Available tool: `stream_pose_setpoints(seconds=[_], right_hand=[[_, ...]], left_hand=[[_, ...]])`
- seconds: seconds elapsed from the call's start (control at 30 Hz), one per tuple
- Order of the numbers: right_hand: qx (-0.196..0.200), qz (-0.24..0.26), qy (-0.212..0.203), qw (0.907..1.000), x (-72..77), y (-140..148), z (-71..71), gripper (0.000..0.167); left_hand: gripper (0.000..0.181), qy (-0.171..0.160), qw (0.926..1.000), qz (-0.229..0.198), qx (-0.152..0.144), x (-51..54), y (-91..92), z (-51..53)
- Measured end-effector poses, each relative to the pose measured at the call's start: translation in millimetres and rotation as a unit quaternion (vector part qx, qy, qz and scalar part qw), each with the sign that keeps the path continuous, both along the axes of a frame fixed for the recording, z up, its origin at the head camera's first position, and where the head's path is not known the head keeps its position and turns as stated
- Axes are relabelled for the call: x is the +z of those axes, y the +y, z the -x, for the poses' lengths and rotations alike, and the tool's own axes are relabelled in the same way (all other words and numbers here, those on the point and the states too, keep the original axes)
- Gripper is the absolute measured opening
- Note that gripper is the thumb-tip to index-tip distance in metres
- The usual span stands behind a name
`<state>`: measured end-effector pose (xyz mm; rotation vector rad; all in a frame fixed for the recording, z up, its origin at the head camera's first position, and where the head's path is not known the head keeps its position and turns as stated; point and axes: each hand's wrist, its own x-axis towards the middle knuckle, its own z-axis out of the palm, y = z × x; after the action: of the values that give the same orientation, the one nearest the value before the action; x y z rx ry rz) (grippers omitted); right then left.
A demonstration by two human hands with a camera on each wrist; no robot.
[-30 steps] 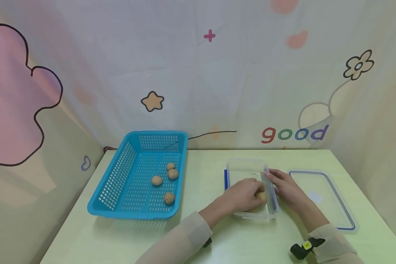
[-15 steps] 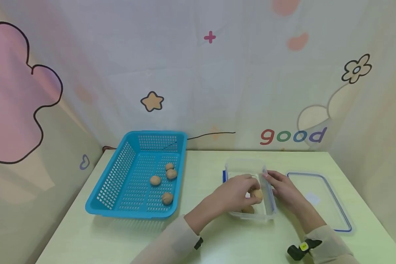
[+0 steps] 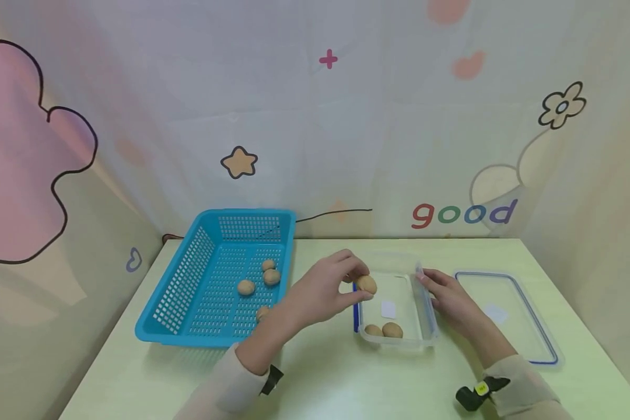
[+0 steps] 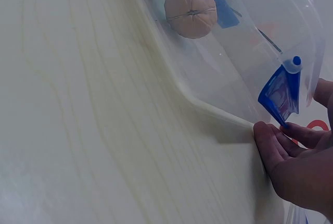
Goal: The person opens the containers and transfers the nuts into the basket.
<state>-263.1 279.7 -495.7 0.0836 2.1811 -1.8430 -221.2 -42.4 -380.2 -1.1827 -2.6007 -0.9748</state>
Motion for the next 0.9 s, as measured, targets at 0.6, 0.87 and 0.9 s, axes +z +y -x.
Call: stream_pose_setpoints(seconds=[0.6,0.87,0.9], right_hand=[[0.002,-0.003,0.009,1.0000,-0.6,-1.7,1.5,0.079],[0.009,0.003,0.029,0.9995,-4.1,1.5,0.0,0.078],[0.009,0.005,0.028,0.9995,-4.8,1.8,0.0,0.078]], left_hand=[[0.031,-0.013,0.9895,-0.041,0.138,8.6,-105.4,14.4],[0.033,-0.039,0.9844,-0.054,0.163,-4.8,-135.3,26.4],[0.033,-0.039,0.9838,-0.053,0.167,-7.3,-137.8,28.3]])
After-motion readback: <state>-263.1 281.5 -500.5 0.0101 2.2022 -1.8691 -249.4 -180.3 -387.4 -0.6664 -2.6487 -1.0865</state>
